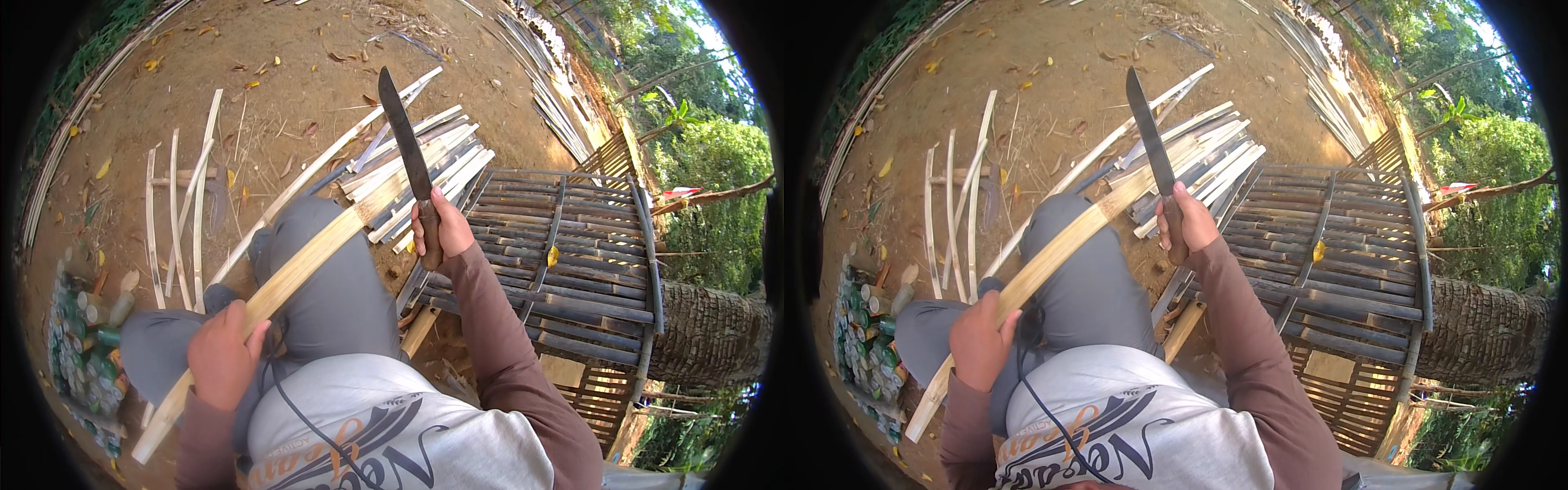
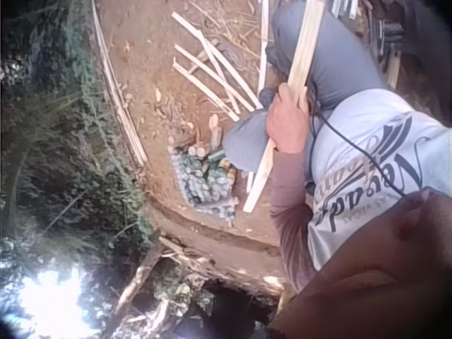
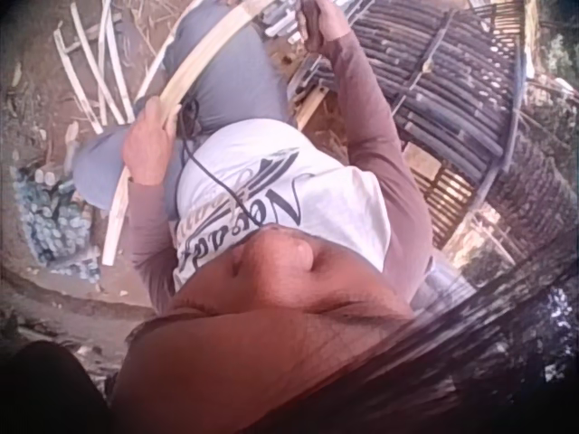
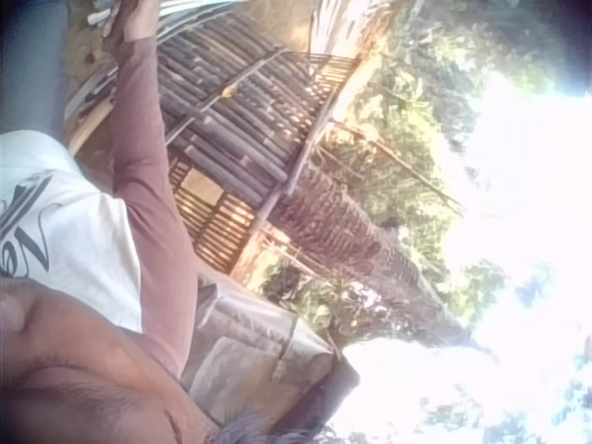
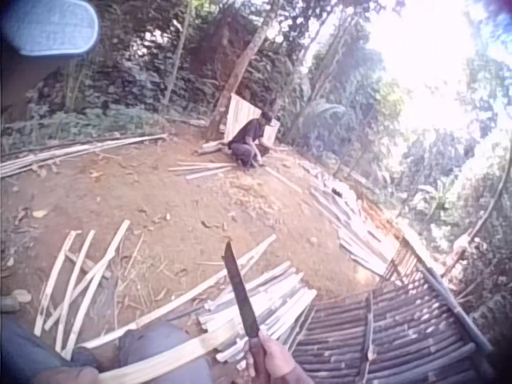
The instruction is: The person uses a large blade to shave and thin out long bamboo strips, repeatedly drawing the blade along the surface of the wood while holding it in their hands.
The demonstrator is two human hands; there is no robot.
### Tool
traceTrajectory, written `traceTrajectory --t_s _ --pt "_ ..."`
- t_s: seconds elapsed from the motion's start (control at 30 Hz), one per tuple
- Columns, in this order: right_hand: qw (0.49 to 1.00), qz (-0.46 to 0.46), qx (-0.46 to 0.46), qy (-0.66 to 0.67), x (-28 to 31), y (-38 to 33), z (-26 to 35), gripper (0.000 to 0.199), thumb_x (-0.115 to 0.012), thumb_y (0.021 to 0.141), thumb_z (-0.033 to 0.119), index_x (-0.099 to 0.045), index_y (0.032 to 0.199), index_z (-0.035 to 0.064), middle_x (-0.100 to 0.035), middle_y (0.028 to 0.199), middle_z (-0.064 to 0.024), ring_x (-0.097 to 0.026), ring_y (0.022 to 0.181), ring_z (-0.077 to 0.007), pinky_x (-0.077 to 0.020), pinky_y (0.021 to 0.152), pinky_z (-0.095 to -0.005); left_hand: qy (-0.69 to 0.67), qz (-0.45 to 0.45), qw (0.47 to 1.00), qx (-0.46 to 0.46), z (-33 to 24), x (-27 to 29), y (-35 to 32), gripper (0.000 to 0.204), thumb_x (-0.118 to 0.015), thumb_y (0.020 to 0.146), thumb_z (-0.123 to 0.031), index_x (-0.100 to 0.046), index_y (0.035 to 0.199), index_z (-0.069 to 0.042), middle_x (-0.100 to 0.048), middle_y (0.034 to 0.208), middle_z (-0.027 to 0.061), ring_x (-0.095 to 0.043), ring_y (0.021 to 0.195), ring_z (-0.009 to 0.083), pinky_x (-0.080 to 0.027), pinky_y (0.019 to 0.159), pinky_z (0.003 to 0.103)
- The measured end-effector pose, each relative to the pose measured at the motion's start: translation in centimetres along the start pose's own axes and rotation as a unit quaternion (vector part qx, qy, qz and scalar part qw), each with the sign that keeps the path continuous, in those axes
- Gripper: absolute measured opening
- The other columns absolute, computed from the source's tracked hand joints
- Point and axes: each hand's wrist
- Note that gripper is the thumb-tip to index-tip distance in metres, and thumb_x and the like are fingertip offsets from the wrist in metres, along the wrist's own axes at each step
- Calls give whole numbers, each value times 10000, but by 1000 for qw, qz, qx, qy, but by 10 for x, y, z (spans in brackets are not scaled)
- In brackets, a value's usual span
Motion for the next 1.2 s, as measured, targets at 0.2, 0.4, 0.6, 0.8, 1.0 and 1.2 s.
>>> traceTrajectory --t_s 0.2,0.4,0.6,0.8,1.0,1.2 --pt "996 35 -17 80 3 30 -14 647 -351 1120 680 -610 1000 99 -517 650 -34 -461 478 -190 -423 517 -338 -6 -8 1000 -6 3 -2 -2 362 -811 911 -338 -621 1079 -81 -685 889 137 -681 838 390 -536 705 493" --pt "984 81 -7 156 7 41 -24 646 -352 1117 682 -603 995 100 -508 640 -35 -437 463 -178 -409 500 -335 -10 0 1000 -3 1 0 -1 343 -811 909 -311 -620 1076 -81 -688 889 139 -680 834 389 -537 706 491" --pt "976 80 2 203 -3 47 -28 679 -365 1110 694 -631 939 92 -489 586 -12 -411 400 -146 -377 424 -323 -9 6 1000 0 0 0 -1 337 -811 905 -311 -613 1059 -85 -685 880 135 -682 834 387 -538 706 489" --pt "984 71 6 162 -13 42 -29 681 -377 1108 691 -628 921 86 -475 574 -29 -409 399 -149 -372 424 -320 -6 1 1000 1 1 0 -1 336 -812 902 -309 -608 1050 -87 -683 875 130 -682 833 384 -539 705 487" --pt "984 42 27 170 -3 46 -20 675 -373 1111 685 -611 899 90 -479 581 -19 -398 402 -138 -372 438 -315 -9 -2 1000 -5 1 0 -1 332 -817 898 -298 -608 1047 -87 -682 866 130 -684 825 381 -541 702 486" --pt "992 83 -28 88 -9 19 -26 665 -358 1105 696 -584 927 96 -465 603 -13 -404 443 -154 -400 492 -344 -9 -2 1000 -5 1 0 -1 327 -821 893 -288 -606 1038 -89 -681 856 129 -685 818 380 -540 696 488"
Point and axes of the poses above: each hand's wrist, its own y-axis towards the middle knuckle, its own x-axis out of the back of the hand, z = x × y
